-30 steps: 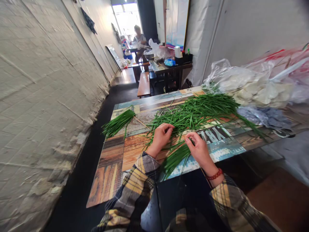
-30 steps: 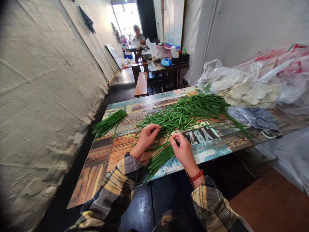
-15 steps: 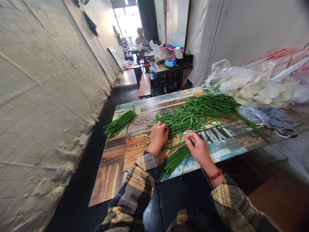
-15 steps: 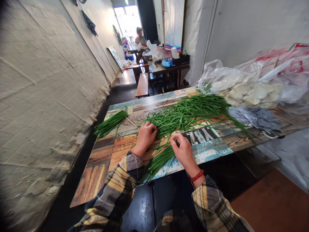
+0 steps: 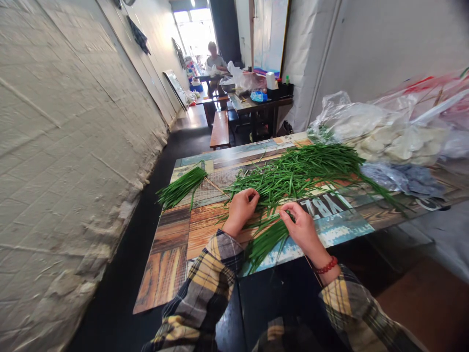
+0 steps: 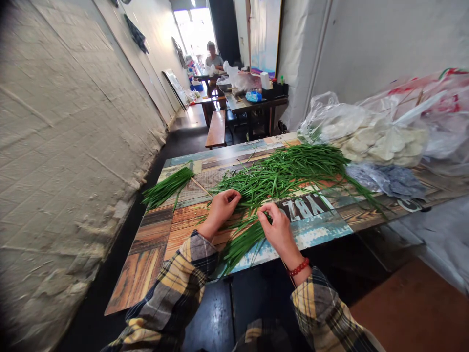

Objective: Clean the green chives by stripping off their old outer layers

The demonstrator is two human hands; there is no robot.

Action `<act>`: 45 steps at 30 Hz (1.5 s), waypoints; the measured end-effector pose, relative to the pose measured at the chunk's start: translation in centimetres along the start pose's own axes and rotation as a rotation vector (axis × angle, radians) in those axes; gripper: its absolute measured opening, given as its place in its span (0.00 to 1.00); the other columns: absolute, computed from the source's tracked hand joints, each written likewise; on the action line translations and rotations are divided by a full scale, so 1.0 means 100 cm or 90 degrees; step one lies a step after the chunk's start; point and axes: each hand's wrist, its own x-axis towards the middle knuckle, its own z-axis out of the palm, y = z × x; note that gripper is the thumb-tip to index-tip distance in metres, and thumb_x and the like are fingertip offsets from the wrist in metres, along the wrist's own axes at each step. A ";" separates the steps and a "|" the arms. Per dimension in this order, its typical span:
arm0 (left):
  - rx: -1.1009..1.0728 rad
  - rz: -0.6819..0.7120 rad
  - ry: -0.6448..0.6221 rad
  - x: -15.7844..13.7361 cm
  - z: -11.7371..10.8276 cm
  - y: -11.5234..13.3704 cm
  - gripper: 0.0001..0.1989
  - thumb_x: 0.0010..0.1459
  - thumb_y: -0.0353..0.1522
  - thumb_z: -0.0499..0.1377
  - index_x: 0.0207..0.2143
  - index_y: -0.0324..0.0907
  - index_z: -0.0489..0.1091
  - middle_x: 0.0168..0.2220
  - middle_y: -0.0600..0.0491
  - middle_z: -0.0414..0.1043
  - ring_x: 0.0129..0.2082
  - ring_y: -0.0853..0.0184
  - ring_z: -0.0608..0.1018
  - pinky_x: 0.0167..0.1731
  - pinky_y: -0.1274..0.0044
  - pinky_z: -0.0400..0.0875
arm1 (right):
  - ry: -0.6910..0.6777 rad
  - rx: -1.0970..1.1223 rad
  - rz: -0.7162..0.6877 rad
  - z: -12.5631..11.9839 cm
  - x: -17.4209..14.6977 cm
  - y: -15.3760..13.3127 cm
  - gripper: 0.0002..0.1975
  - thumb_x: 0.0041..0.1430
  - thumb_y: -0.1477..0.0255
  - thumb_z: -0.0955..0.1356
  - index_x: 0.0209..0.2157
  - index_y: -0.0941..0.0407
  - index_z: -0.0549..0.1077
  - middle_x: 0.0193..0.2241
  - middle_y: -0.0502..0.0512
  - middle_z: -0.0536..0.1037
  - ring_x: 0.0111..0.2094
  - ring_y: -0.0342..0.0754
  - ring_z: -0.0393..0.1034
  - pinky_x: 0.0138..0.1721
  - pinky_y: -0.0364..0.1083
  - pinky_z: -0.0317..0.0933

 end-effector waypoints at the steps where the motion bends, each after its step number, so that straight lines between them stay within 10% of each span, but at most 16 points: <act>1: 0.036 0.004 0.006 -0.001 -0.002 0.001 0.08 0.57 0.31 0.54 0.30 0.41 0.72 0.29 0.53 0.72 0.28 0.69 0.71 0.29 0.78 0.62 | -0.002 -0.002 0.001 0.000 0.000 0.000 0.09 0.58 0.64 0.63 0.33 0.54 0.68 0.30 0.54 0.77 0.35 0.50 0.73 0.40 0.48 0.65; 6: 0.168 0.092 0.068 -0.004 -0.007 0.012 0.07 0.58 0.31 0.55 0.30 0.42 0.72 0.33 0.50 0.71 0.37 0.63 0.70 0.37 0.73 0.62 | 0.000 -0.003 -0.010 0.000 0.000 0.000 0.08 0.58 0.64 0.63 0.33 0.54 0.68 0.30 0.54 0.76 0.35 0.50 0.73 0.39 0.48 0.65; 18: 0.150 0.201 -0.124 -0.009 0.003 0.017 0.04 0.53 0.28 0.58 0.27 0.42 0.71 0.30 0.51 0.68 0.33 0.65 0.68 0.37 0.73 0.63 | -0.003 0.014 -0.004 0.000 0.000 -0.001 0.08 0.59 0.64 0.63 0.33 0.54 0.68 0.31 0.54 0.76 0.35 0.50 0.73 0.40 0.48 0.64; 30: -0.319 -0.001 -0.134 -0.006 0.004 0.020 0.04 0.49 0.25 0.53 0.28 0.36 0.68 0.24 0.57 0.65 0.24 0.74 0.66 0.26 0.82 0.60 | -0.001 0.014 0.013 0.000 0.000 0.002 0.10 0.58 0.64 0.63 0.37 0.55 0.71 0.35 0.56 0.78 0.38 0.51 0.73 0.42 0.49 0.64; 45: -0.403 -0.063 -0.225 -0.011 0.003 0.028 0.12 0.50 0.34 0.59 0.32 0.34 0.74 0.23 0.55 0.69 0.21 0.76 0.64 0.21 0.83 0.56 | -0.004 0.006 0.026 -0.002 0.000 0.000 0.13 0.59 0.64 0.63 0.39 0.55 0.75 0.35 0.55 0.80 0.36 0.51 0.74 0.38 0.48 0.65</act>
